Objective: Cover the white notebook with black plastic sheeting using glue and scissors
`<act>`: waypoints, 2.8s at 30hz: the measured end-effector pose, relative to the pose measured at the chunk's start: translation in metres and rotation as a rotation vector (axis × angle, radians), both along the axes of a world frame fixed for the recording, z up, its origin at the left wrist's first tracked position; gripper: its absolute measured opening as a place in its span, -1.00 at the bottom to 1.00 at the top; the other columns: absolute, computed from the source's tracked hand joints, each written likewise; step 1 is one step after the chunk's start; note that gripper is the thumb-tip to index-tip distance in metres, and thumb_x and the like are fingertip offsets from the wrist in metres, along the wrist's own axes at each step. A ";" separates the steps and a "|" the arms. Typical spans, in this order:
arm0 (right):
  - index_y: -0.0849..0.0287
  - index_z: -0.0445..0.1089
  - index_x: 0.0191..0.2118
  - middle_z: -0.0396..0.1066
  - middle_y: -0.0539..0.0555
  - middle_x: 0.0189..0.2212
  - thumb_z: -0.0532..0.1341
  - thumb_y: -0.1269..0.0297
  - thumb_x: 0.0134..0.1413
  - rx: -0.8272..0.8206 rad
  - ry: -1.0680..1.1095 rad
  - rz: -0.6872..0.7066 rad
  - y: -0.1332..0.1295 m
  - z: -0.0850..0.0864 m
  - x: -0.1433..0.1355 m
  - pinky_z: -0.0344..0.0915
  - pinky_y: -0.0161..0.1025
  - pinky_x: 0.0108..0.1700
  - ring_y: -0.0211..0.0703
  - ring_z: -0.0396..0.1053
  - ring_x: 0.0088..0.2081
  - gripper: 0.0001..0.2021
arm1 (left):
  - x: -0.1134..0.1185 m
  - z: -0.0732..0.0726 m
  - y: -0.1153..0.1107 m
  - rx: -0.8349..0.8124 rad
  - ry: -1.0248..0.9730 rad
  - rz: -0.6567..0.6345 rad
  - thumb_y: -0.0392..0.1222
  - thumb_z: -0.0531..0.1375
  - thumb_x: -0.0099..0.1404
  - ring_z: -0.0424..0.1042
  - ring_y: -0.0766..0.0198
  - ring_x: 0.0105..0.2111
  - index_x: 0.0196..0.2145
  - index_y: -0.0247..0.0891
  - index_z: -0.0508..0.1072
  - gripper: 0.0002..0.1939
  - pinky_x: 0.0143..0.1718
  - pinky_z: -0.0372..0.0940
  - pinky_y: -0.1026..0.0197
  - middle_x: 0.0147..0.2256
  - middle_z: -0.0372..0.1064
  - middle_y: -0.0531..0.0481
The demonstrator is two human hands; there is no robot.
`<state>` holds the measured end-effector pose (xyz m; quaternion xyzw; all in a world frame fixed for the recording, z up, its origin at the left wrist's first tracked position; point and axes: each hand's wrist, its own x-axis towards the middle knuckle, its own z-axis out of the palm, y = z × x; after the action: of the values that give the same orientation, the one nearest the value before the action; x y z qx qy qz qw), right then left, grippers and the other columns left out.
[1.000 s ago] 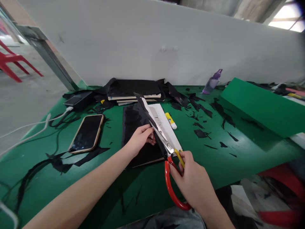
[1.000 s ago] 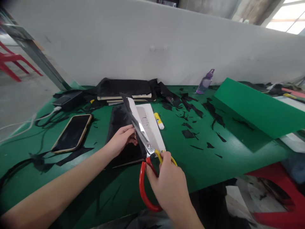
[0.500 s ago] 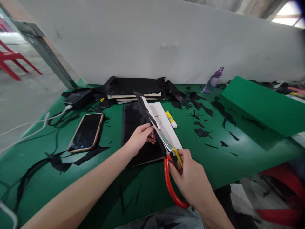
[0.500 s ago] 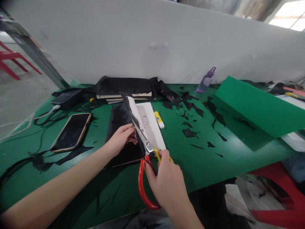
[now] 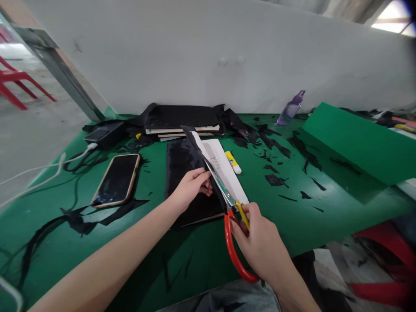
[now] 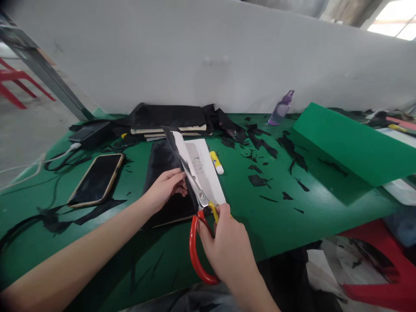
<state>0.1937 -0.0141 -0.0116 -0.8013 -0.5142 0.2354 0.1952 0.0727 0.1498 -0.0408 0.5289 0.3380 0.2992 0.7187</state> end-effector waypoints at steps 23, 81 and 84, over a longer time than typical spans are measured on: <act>0.14 0.11 -0.27 0.38 0.02 -0.54 0.05 0.17 0.11 0.044 0.002 0.018 0.001 0.003 0.001 0.05 -0.30 -0.50 -0.14 0.38 -0.49 -0.84 | 0.000 0.000 0.000 -0.017 0.002 -0.009 -0.13 0.14 0.22 0.34 0.38 -0.62 -0.51 -0.31 0.32 -0.77 -0.56 0.25 0.30 -0.59 0.30 0.05; 0.12 0.14 -0.32 0.40 -0.01 -0.54 0.06 0.10 0.09 0.170 0.049 -0.065 0.001 0.006 0.010 0.16 -0.33 -0.52 -0.23 0.36 -0.55 -0.80 | -0.001 -0.002 0.001 -0.021 -0.012 -0.014 -0.16 0.13 0.23 0.35 0.37 -0.63 -0.58 -0.30 0.28 -0.74 -0.56 0.25 0.29 -0.61 0.31 0.04; 0.14 0.19 -0.27 0.45 0.04 -0.45 0.09 0.09 0.06 0.252 0.055 -0.153 0.005 0.006 0.018 0.24 -0.30 -0.45 -0.18 0.42 -0.47 -0.77 | -0.001 0.000 0.001 -0.024 -0.008 -0.014 -0.17 0.12 0.24 0.35 0.37 -0.62 -0.57 -0.30 0.27 -0.74 -0.55 0.26 0.29 -0.61 0.31 0.03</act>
<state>0.2115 -0.0093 -0.0060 -0.8006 -0.4716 0.1751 0.3255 0.0714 0.1508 -0.0412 0.5213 0.3348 0.2923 0.7285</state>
